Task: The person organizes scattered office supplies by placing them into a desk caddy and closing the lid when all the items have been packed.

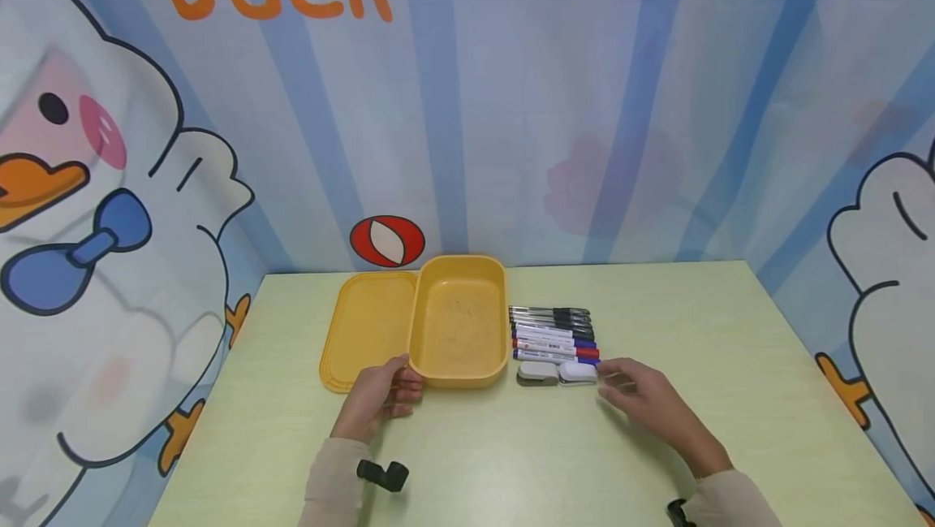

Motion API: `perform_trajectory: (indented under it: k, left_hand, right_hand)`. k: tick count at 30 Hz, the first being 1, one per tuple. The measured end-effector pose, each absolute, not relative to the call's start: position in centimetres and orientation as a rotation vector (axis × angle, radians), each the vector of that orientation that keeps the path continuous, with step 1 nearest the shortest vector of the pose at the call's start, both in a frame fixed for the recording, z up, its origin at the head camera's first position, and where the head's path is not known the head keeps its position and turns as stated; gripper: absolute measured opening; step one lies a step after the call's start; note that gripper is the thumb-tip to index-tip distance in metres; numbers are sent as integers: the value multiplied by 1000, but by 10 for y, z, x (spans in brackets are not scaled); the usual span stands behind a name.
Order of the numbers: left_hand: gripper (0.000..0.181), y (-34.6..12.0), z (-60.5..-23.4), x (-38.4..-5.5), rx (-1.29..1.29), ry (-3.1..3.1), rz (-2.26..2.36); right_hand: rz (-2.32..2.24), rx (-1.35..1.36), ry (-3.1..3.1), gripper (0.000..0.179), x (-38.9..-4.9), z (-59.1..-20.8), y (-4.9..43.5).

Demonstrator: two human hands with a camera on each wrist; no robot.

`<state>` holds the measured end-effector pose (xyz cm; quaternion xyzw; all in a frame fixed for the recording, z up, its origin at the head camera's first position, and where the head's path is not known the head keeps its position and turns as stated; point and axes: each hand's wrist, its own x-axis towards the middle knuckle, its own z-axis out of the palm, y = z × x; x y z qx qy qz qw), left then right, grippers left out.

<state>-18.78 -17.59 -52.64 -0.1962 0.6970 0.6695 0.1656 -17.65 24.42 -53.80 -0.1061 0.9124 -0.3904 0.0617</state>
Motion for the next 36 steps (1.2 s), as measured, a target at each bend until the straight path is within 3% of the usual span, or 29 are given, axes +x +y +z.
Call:
perform_trajectory:
  k: [10,36]
  left_hand:
    - [47,-176,-525,-187,-548,1986,1908]
    - [48,-176,-528,-186,-536,1981,1918]
  right_hand:
    - [-1175,-362,2760,46,-179,-537,246]
    - [-1202,-373,2726,40,-184,-540,249]
